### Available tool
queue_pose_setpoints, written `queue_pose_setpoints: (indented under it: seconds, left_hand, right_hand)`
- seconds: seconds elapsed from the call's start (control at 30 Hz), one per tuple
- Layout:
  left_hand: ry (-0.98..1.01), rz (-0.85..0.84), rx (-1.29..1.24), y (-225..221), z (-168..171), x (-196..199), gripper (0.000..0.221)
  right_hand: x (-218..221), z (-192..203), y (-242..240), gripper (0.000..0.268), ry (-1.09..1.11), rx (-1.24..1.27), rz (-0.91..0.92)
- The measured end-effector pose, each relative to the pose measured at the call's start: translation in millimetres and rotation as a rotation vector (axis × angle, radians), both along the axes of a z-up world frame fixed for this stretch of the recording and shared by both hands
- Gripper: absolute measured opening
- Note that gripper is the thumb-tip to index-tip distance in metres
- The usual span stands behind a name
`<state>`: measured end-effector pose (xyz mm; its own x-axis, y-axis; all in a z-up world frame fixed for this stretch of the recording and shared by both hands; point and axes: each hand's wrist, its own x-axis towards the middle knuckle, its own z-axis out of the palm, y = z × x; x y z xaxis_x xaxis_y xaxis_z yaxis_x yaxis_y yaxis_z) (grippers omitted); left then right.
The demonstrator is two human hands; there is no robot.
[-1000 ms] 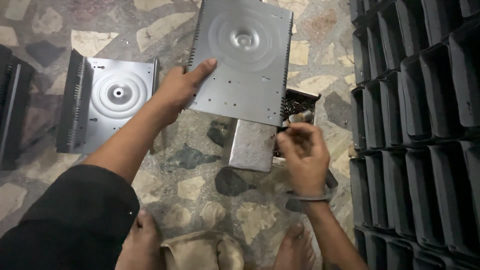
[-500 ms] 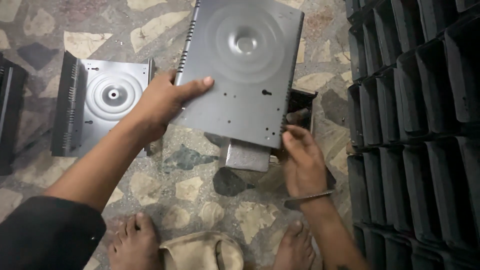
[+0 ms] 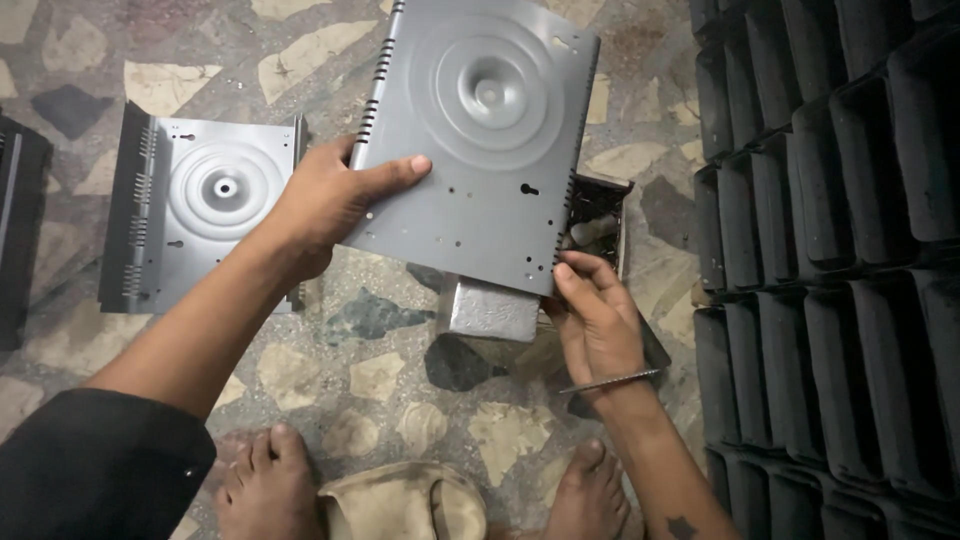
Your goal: The person hammers small metal pins into a metal plate to assemble an electronic component housing.
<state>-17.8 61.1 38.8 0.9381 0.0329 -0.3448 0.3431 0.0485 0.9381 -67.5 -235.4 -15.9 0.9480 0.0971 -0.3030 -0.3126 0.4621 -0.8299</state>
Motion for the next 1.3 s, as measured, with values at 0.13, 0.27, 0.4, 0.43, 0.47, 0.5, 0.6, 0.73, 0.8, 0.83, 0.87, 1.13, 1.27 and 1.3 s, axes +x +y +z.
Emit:
queue_pose_setpoints:
  seconds: [0.13,0.27,0.4,0.43,0.47,0.5,0.6,0.73,0.8,0.83,0.87,1.13,1.27,1.3]
  left_hand:
    - [-0.021,-0.005,-0.012,2,-2,0,0.074]
    - [-0.002,-0.004,0.019,1,0,0,0.072]
    - [0.023,0.006,0.035,1,-1,1,0.07]
    - [0.026,0.007,0.035,1,-2,0,0.07]
    - [0.038,0.011,0.04,2,-3,-1,0.07]
    - [0.049,0.014,0.045,2,-3,0,0.07]
    - [0.051,0.026,0.026,1,-5,0,0.071]
    - [0.047,0.018,0.048,2,-1,1,0.072]
    - [0.049,0.031,0.034,1,-2,1,0.073]
    - [0.05,0.032,0.034,0,-1,0,0.073]
    - [0.059,0.03,0.038,0,-1,-1,0.072]
    - [0.036,0.035,0.018,1,-2,2,0.07]
    - [0.056,0.039,0.048,1,1,1,0.068]
    - [0.047,0.036,0.036,0,1,1,0.068]
  right_hand:
    - [1,-3,0,0.024,0.007,-0.017,-0.006]
    - [3,-11,-5,0.022,-0.021,-0.025,0.005]
    - [15,-29,-18,0.025,-0.038,-0.027,0.052]
    - [21,-36,-25,0.025,-0.035,-0.026,0.053]
    - [26,-43,-32,0.025,-0.197,-0.694,0.034]
    - [34,-49,-39,0.026,-0.354,-1.363,0.005]
    - [50,-78,-68,0.052,-0.597,-2.12,0.13]
    - [68,-98,-98,0.039,-0.453,-2.2,0.308]
    - [79,-92,-104,0.038,-0.339,-1.978,0.314]
    - [77,-72,-99,0.038,-0.339,-1.977,0.315]
    - [75,-52,-95,0.036,-0.052,-1.499,0.303]
    - [-28,106,-48,0.033,-0.091,-0.464,0.295]
    - [-59,89,-49,0.028,0.104,-0.815,0.321]
    - [-63,90,-46,0.028,0.171,-0.984,0.373]
